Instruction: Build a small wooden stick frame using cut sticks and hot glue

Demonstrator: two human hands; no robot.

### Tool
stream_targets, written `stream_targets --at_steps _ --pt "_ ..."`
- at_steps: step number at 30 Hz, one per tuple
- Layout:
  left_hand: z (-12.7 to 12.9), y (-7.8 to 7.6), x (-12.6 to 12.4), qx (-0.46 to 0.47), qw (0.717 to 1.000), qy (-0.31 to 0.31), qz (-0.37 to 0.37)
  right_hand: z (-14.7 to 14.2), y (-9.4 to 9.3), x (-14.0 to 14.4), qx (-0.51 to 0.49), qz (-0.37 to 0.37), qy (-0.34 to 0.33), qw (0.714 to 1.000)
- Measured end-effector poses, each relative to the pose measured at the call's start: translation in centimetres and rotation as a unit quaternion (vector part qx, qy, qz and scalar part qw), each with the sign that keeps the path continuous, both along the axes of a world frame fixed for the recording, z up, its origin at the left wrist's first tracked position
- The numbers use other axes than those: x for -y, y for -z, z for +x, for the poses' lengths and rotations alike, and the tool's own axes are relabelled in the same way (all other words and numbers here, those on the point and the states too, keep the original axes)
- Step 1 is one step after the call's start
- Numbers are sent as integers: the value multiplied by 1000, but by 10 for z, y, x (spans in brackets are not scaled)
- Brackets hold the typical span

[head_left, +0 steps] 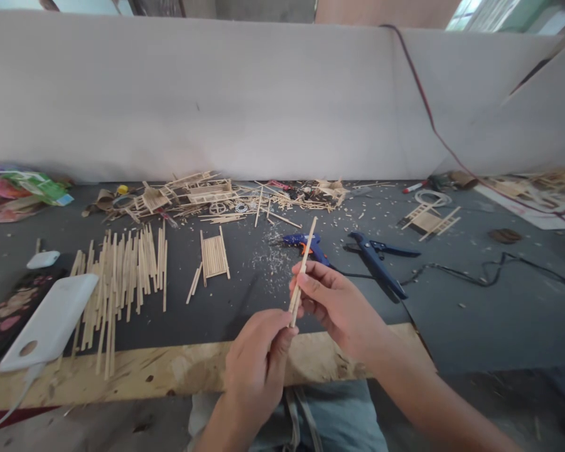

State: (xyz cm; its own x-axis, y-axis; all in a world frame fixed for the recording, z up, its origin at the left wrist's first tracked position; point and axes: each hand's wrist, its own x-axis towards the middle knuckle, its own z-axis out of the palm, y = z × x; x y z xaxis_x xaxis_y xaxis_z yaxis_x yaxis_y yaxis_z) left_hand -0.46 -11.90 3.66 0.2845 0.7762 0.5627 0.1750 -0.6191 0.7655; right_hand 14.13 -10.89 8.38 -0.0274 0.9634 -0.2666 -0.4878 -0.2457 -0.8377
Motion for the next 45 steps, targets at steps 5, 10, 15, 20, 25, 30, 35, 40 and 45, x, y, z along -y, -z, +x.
stream_targets --at_steps 5,10,15,20,25,30,35,40,45 --pt "2 -1 1 -12 997 -34 70 -4 5 1 -42 -17 5 999" --pt "4 -1 5 2 1000 -23 5 -5 9 6 -68 -21 15 997" --pt "7 5 11 53 997 -18 -54 -4 9 10 -81 -18 6 996" --pt "7 2 16 92 991 3 -95 -1 7 13 -79 -3 0 997" --pt "4 -7 19 143 973 52 -173 2 4 14 -56 23 -8 998" --pt "5 -13 16 183 935 68 -295 9 -1 15 57 75 26 995" --pt "9 -15 10 140 903 56 -402 13 -3 16 187 98 27 977" --pt "14 -13 9 89 898 77 -424 12 -1 17 205 56 29 977" --pt "13 -13 11 193 809 197 -520 13 6 20 99 31 -63 993"
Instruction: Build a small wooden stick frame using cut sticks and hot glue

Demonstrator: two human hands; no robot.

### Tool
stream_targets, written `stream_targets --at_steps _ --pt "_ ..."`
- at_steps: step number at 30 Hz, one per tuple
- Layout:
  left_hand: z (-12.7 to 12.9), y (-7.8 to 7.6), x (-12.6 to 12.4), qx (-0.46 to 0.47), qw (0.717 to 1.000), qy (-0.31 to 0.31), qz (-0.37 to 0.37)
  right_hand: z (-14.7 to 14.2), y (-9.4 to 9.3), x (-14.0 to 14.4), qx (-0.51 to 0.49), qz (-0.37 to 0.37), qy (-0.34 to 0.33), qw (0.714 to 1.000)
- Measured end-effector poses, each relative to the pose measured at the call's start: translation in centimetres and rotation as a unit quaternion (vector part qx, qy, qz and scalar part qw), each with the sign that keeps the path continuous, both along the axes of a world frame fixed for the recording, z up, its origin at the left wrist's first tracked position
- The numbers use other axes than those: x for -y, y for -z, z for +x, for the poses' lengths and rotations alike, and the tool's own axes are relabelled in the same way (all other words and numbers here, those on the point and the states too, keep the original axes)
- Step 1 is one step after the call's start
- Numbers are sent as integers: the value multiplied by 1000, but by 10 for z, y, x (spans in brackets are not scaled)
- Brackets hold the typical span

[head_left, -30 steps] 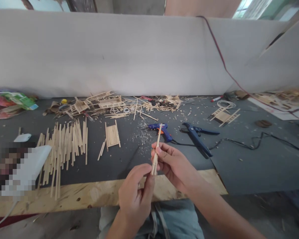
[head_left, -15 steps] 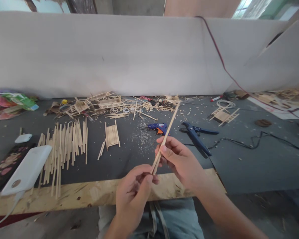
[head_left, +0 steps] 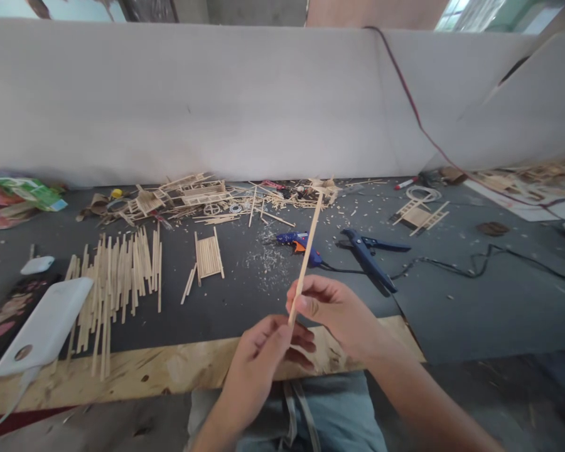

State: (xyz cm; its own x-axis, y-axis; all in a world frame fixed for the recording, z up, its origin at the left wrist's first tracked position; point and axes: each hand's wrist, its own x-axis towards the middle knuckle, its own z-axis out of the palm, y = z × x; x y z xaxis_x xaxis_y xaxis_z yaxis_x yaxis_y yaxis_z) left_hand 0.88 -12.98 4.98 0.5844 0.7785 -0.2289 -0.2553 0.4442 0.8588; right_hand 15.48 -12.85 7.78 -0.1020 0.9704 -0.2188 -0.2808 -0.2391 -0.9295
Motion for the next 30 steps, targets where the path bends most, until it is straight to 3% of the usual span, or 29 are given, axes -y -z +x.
stream_targets --at_steps 3,5,7,11,16,19,24,30 --pt "0 2 1 92 989 63 -99 -1 3 2 -69 4 -69 995" --pt "1 4 1 85 987 72 -119 -3 3 2 -58 16 -76 995" --pt "2 5 1 43 994 39 -97 -4 1 1 3 27 -58 998" --pt "4 7 0 -98 995 -29 15 -7 1 1 149 16 -7 989" --pt "0 8 -2 -184 976 -24 116 -8 4 -1 186 -4 -5 982" --pt "-2 10 -6 -189 971 -29 144 -6 4 -7 171 7 19 985" --pt "-3 15 -8 -117 978 -68 156 1 1 -20 113 4 77 991" --pt "-5 16 -11 -100 974 -92 180 3 -6 -26 93 2 64 994"
